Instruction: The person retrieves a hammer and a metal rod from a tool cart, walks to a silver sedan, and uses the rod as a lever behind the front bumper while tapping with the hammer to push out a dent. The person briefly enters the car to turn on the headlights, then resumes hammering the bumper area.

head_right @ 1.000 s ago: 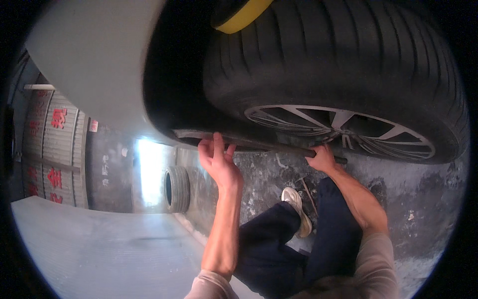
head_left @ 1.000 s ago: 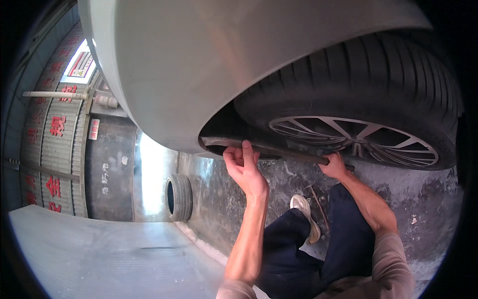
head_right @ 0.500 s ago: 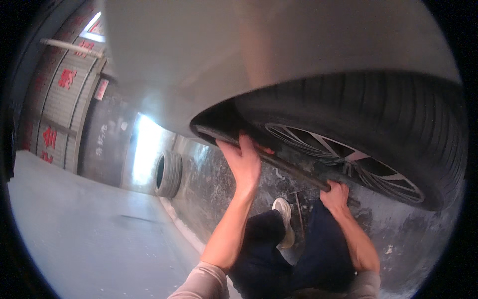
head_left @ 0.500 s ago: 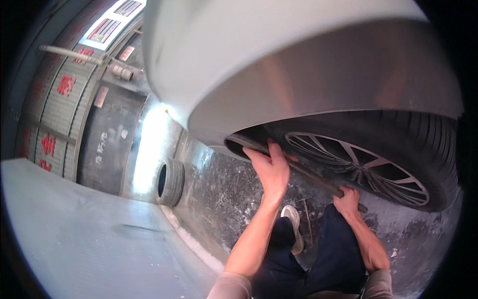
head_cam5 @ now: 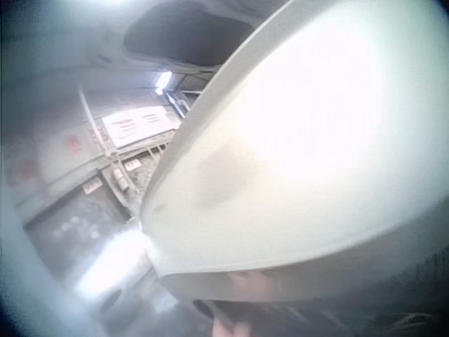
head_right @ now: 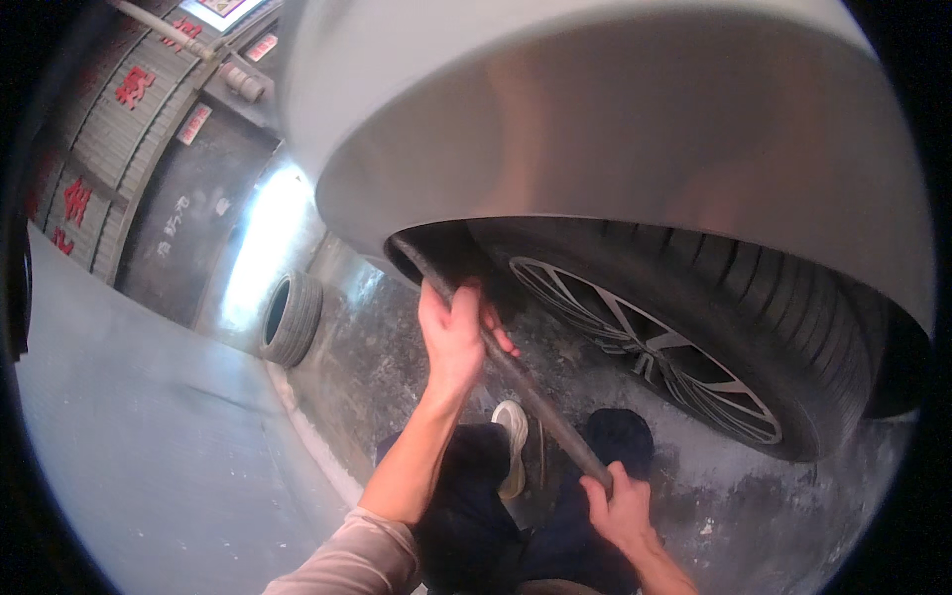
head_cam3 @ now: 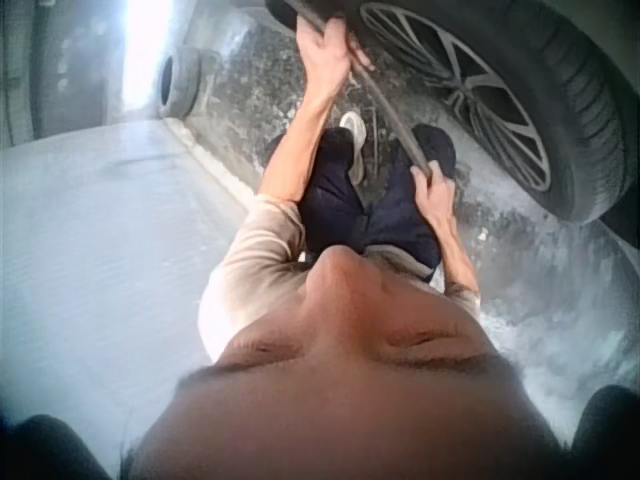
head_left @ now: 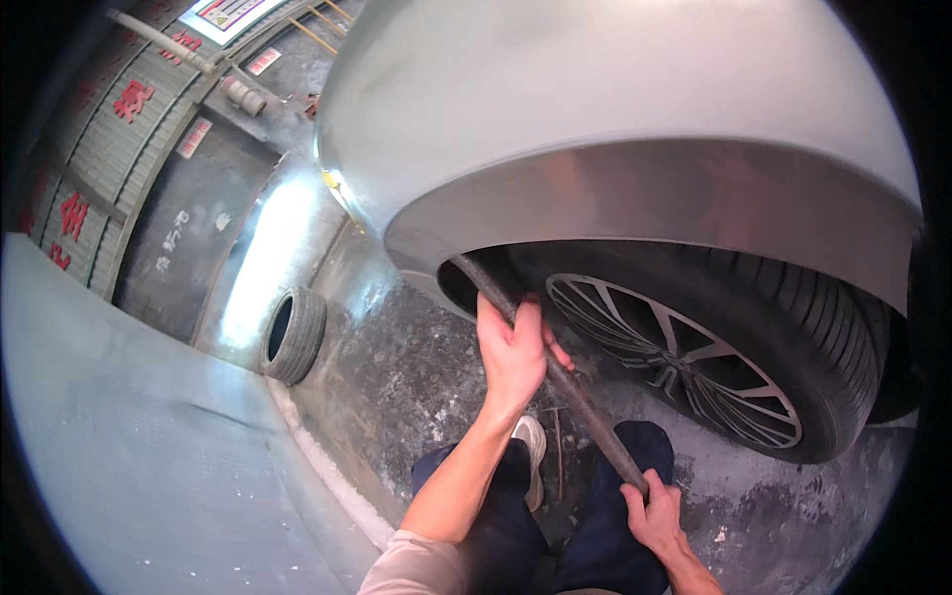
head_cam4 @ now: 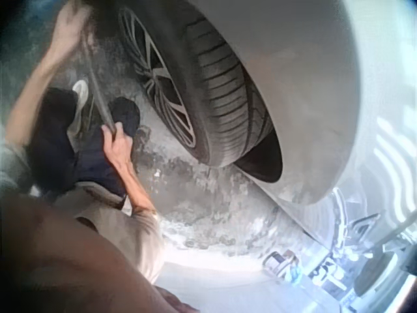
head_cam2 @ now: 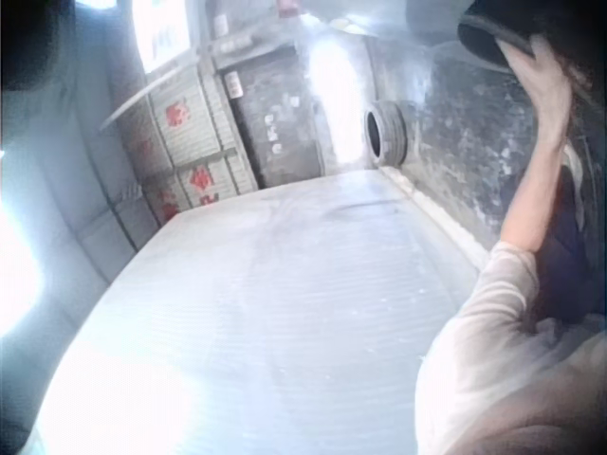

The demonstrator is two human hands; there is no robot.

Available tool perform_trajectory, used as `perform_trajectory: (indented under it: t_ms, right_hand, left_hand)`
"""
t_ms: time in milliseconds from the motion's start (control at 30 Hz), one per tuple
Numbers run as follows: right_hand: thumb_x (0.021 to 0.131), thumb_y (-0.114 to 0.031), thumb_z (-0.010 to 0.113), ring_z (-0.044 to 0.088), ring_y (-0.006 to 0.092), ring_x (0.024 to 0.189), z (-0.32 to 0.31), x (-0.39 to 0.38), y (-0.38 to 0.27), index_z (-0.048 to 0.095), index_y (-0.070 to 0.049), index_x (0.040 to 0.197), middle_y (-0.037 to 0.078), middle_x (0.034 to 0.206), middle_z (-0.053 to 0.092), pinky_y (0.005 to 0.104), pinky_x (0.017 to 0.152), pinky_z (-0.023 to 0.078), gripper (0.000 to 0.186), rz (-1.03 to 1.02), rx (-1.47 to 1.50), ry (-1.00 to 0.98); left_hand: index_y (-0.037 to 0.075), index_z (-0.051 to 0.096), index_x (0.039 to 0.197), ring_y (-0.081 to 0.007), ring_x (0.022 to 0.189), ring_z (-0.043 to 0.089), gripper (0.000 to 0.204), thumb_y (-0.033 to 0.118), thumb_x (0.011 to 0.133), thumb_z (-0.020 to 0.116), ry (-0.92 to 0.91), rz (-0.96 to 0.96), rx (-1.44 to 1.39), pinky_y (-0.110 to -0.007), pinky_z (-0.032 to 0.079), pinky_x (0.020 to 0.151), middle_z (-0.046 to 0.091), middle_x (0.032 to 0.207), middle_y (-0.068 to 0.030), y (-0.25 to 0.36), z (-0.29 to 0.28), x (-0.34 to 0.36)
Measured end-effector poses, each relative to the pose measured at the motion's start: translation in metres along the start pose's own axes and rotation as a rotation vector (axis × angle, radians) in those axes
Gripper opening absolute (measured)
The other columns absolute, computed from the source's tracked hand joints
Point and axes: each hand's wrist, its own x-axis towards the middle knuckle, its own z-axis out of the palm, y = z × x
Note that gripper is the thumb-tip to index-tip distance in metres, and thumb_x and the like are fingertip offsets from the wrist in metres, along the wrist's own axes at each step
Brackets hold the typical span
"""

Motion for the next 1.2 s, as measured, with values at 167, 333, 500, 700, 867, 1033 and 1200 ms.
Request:
perform_trajectory:
  t_ms: [167,333,500,700,867,1033,1200]
  right_hand:
    - [0.086,-0.028,0.073,0.063,0.0407,0.059,-0.016,-0.015,-0.014,0.055,-0.003,0.081,0.020,0.060,0.060,0.0427,0.052,0.047,0.031,0.092,-0.074,-0.019]
    - [0.086,-0.029,0.073,0.062,0.0419,0.059,-0.019,-0.017,-0.024,0.056,-0.003,0.080,0.021,0.060,0.059,0.0435,0.053,0.047,0.032,0.111,-0.137,0.025]
    - [0.086,-0.031,0.073,0.060,0.0434,0.058,-0.013,-0.020,-0.010,0.059,-0.004,0.084,0.021,0.059,0.056,0.0448,0.056,0.048,0.031,0.191,-0.106,-0.048]
    - [0.088,-0.044,0.066,0.057,0.0439,0.083,-0.028,0.061,0.055,0.067,-0.002,0.105,0.024,0.083,0.065,0.0480,0.079,0.047,0.045,0.105,-0.211,-0.113]
    - [0.090,-0.044,0.062,0.061,0.0414,0.076,-0.016,0.131,0.076,0.065,0.006,0.093,0.025,0.081,0.065,0.0418,0.075,0.048,0.050,-0.130,0.001,-0.164]
    - [0.090,-0.045,0.063,0.062,0.0402,0.076,0.030,0.192,0.101,0.067,0.004,0.095,0.023,0.080,0.066,0.0407,0.072,0.048,0.049,-0.197,0.036,-0.259]
    - [0.087,-0.044,0.068,0.065,0.0395,0.081,0.070,0.207,0.102,0.070,0.001,0.098,0.023,0.081,0.067,0.0408,0.074,0.050,0.047,-0.298,0.093,-0.116]
  left_hand:
    - [0.002,0.038,0.108,-0.0209,0.036,0.050,0.016,0.008,0.097,0.047,0.007,-0.015,-0.056,-0.035,0.048,0.035,0.047,0.060,-0.0085,-0.003,0.005,-0.004]
    - [0.004,0.040,0.098,-0.0213,0.035,0.048,0.012,0.012,0.095,0.047,-0.017,0.075,-0.068,-0.034,0.045,0.031,0.045,0.059,-0.0079,-0.006,0.010,-0.003]
    - [0.003,0.041,0.102,-0.0219,0.040,0.053,0.015,0.011,0.096,0.052,-0.020,-0.011,-0.037,-0.035,0.048,0.037,0.048,0.064,-0.0084,-0.009,0.002,-0.009]
    - [0.002,0.041,0.106,-0.0239,0.054,0.064,0.027,0.017,0.098,0.062,-0.071,0.008,-0.034,-0.032,0.052,0.051,0.058,0.073,-0.0093,-0.018,0.000,0.001]
    - [0.002,0.044,0.107,-0.0274,0.069,0.070,0.029,0.019,0.096,0.065,-0.003,0.055,0.088,-0.037,0.057,0.060,0.063,0.081,-0.0118,-0.033,-0.005,0.020]
    - [0.002,0.044,0.110,-0.0247,0.073,0.070,0.032,0.021,0.096,0.066,0.040,0.185,0.079,-0.034,0.056,0.064,0.064,0.081,-0.0119,-0.047,-0.012,0.032]
    - [0.001,0.039,0.118,-0.0231,0.068,0.068,0.037,0.023,0.098,0.062,0.107,0.215,0.258,-0.034,0.054,0.059,0.063,0.084,-0.0116,-0.050,-0.022,0.042]
